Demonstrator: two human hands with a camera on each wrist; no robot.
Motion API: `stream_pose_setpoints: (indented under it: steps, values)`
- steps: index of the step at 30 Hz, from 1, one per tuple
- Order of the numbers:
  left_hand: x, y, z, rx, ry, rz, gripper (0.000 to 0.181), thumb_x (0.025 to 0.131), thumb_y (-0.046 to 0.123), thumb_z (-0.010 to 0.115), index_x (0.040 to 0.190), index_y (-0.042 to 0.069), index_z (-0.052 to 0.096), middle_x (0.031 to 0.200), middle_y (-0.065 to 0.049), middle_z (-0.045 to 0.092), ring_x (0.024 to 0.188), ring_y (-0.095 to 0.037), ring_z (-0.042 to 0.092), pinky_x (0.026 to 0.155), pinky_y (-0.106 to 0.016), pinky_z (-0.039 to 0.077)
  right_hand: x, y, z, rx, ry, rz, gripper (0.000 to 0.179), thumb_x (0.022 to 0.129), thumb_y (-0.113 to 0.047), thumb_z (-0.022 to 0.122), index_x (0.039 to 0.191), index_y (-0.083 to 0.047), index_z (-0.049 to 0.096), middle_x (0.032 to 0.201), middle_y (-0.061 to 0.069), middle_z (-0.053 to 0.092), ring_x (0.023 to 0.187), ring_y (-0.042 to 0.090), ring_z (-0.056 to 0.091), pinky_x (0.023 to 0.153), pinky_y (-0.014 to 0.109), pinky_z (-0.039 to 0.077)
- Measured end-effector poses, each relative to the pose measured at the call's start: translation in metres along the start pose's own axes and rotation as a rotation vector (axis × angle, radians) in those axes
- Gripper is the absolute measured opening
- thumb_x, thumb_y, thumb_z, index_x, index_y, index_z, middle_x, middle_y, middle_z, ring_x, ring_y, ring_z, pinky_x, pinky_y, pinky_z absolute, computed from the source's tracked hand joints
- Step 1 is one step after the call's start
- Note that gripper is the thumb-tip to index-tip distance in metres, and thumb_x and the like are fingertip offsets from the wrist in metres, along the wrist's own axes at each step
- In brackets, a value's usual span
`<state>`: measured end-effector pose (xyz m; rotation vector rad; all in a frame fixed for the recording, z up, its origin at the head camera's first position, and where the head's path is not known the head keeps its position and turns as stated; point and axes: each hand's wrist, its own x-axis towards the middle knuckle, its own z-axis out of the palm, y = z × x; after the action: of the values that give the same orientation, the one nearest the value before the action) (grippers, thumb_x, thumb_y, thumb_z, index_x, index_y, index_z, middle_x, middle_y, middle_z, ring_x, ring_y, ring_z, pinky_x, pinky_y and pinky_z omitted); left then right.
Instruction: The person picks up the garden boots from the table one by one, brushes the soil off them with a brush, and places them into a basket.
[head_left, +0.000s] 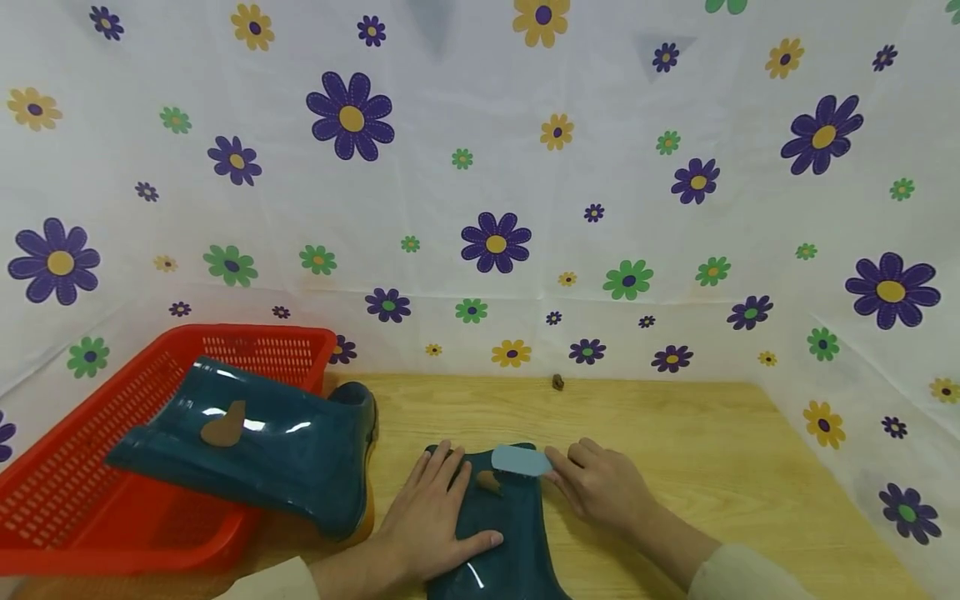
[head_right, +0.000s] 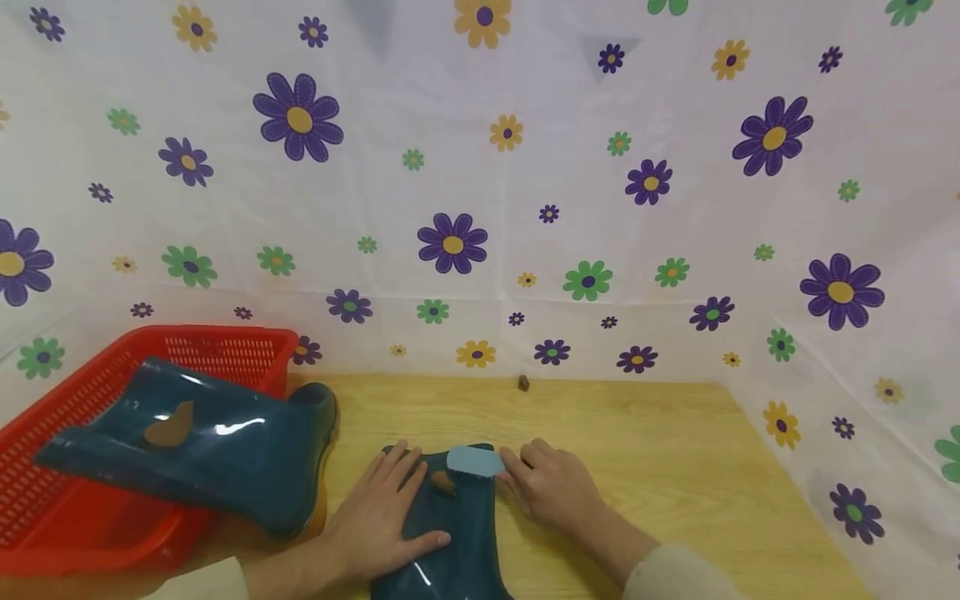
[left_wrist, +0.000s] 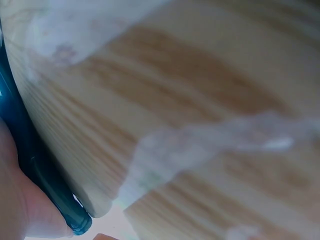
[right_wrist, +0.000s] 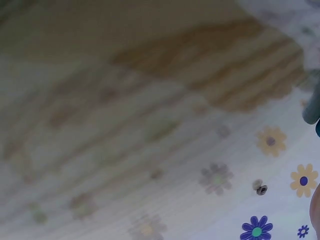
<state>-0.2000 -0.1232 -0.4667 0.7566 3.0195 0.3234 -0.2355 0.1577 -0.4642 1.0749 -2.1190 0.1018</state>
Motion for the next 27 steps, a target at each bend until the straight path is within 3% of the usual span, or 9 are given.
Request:
stream_pose_setpoints:
  steps: [9,13,15,22,27]
  values:
    - [0.000,-0.001,0.003,0.006,0.025,0.012,0.107,0.083,0.088,0.035,0.148,0.004,0.046,0.159,-0.014,0.035,0.153,-0.034,0.018,0.122,-0.056,0.015,0.002,-0.006,-0.002,0.230,-0.050,-0.130,0.035,0.105,-0.035,0.051,0.117,-0.013,0.076,0.075,-0.007,0.053,0.066,0.002,0.042,0.057,0.008,0.037]
    - [0.000,-0.001,0.002,0.013,0.016,0.005,0.115,0.079,0.093,0.034,0.150,0.003,0.042,0.160,-0.013,0.035,0.153,-0.033,0.017,0.122,-0.055,0.015,0.003,-0.008,-0.003,0.279,-0.049,-0.180,0.035,0.105,-0.035,0.050,0.118,-0.013,0.075,0.075,-0.009,0.053,0.066,0.000,0.042,0.059,0.006,0.035]
    - [-0.001,-0.001,0.001,0.013,0.005,0.000,0.118,0.076,0.095,0.033,0.150,0.003,0.041,0.160,-0.013,0.034,0.153,-0.032,0.017,0.122,-0.055,0.015,0.003,-0.009,-0.003,0.286,-0.044,-0.180,0.035,0.105,-0.034,0.050,0.118,-0.013,0.075,0.076,-0.009,0.052,0.067,0.000,0.042,0.060,0.006,0.035]
    - [0.000,-0.002,0.002,-0.002,-0.008,-0.009,0.120,0.074,0.096,0.032,0.150,0.004,0.043,0.161,-0.012,0.033,0.154,-0.032,0.015,0.122,-0.055,0.014,0.001,-0.011,-0.004,0.310,-0.016,-0.066,0.041,0.107,-0.037,0.045,0.121,-0.011,0.074,0.078,-0.006,0.052,0.066,0.002,0.042,0.060,0.008,0.035]
    - [-0.002,-0.001,0.002,-0.009,-0.016,-0.010,0.121,0.074,0.096,0.033,0.150,0.003,0.041,0.161,-0.013,0.033,0.154,-0.032,0.015,0.122,-0.055,0.014,0.001,-0.014,-0.001,0.331,-0.016,-0.139,0.035,0.105,-0.035,0.051,0.119,-0.013,0.074,0.077,-0.007,0.052,0.066,0.001,0.042,0.061,0.007,0.036]
